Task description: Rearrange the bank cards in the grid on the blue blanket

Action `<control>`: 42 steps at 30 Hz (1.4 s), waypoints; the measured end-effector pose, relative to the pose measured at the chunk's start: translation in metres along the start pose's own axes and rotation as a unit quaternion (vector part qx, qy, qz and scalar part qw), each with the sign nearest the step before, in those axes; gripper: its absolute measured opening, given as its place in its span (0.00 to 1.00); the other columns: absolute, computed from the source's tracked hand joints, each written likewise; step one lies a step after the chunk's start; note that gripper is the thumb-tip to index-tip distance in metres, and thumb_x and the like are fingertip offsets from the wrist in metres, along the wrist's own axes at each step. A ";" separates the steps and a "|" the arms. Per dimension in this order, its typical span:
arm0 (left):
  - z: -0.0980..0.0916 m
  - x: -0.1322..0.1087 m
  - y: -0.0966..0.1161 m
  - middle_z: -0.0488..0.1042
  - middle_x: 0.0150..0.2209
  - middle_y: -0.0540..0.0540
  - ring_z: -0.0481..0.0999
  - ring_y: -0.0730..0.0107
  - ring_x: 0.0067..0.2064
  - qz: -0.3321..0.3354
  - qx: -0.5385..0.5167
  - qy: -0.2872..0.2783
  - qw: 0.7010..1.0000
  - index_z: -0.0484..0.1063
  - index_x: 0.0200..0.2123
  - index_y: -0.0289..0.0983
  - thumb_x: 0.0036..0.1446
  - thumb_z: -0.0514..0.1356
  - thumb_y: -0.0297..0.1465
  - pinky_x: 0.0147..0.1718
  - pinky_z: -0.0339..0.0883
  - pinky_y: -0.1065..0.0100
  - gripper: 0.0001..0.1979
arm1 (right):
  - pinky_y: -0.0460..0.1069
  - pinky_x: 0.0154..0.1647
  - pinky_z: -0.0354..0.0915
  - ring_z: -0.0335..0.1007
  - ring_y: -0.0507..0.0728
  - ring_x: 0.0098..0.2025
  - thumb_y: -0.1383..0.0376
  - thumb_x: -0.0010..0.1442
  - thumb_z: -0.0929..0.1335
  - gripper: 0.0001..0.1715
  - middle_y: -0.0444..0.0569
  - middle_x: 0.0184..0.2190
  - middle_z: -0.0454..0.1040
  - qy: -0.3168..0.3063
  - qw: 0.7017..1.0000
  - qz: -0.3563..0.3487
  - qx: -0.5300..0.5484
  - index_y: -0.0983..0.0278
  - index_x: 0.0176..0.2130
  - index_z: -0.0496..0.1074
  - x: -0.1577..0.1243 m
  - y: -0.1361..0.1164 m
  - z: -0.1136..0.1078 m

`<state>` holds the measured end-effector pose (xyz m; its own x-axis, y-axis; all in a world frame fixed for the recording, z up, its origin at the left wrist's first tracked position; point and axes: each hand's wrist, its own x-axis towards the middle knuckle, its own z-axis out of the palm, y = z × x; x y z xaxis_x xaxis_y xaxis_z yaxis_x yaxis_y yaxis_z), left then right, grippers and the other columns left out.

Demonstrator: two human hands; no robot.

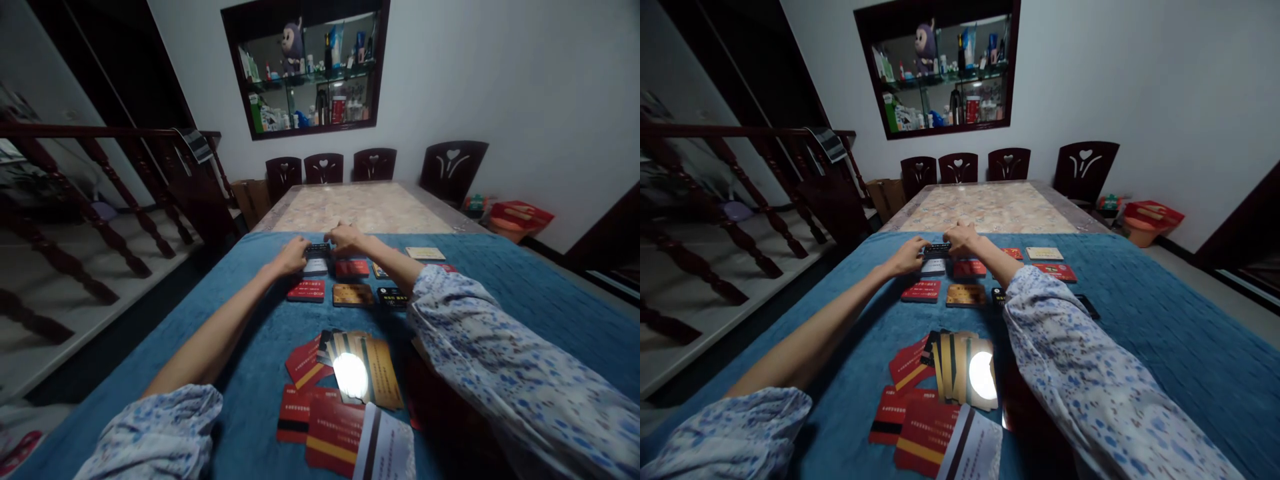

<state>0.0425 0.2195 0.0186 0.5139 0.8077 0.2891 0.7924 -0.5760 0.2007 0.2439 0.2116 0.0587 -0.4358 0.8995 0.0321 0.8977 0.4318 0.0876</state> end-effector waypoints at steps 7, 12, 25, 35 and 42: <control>-0.003 -0.030 0.026 0.72 0.52 0.38 0.72 0.54 0.54 0.007 0.032 0.010 0.999 0.74 0.51 0.34 0.55 0.54 0.21 0.54 0.67 0.54 0.21 | 0.59 0.49 0.54 0.59 0.68 0.56 0.66 0.58 0.67 0.19 0.56 0.48 0.78 0.057 0.997 -0.039 -0.016 0.60 0.49 0.77 -0.037 -0.006 0.008; -0.005 -0.054 0.044 0.72 0.52 0.38 0.71 0.53 0.55 0.011 0.032 0.029 0.999 0.75 0.49 0.36 0.55 0.54 0.20 0.52 0.66 0.52 0.20 | 0.56 0.46 0.51 0.59 0.66 0.54 0.68 0.60 0.66 0.16 0.56 0.46 0.79 0.094 0.993 -0.064 0.003 0.61 0.46 0.78 -0.066 -0.010 0.011; -0.007 -0.120 0.096 0.73 0.49 0.40 0.71 0.57 0.51 0.067 0.022 0.036 0.997 0.76 0.46 0.37 0.59 0.53 0.22 0.49 0.64 0.55 0.16 | 0.56 0.44 0.49 0.59 0.64 0.50 0.66 0.63 0.65 0.12 0.55 0.41 0.79 0.125 0.985 -0.119 0.024 0.62 0.41 0.79 -0.148 -0.025 0.030; -0.006 -0.165 0.131 0.73 0.48 0.39 0.71 0.57 0.51 0.103 0.005 0.037 0.994 0.75 0.45 0.37 0.57 0.54 0.21 0.47 0.62 0.56 0.15 | 0.58 0.49 0.53 0.59 0.64 0.50 0.68 0.61 0.66 0.12 0.53 0.40 0.77 0.185 0.957 -0.202 0.094 0.60 0.42 0.77 -0.208 -0.043 0.043; 0.004 -0.183 0.148 0.74 0.47 0.41 0.72 0.59 0.48 0.109 -0.021 0.047 0.993 0.75 0.42 0.36 0.56 0.55 0.20 0.46 0.61 0.58 0.13 | 0.60 0.51 0.57 0.59 0.63 0.50 0.71 0.59 0.64 0.18 0.53 0.43 0.76 0.142 0.933 -0.270 0.189 0.61 0.47 0.76 -0.258 -0.072 0.040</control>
<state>0.0668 -0.0128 -0.0086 0.6370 0.6497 0.4149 0.6504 -0.7419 0.1632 0.2939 -0.0488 0.0046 -0.7828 0.5129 0.3524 0.4778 0.8582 -0.1878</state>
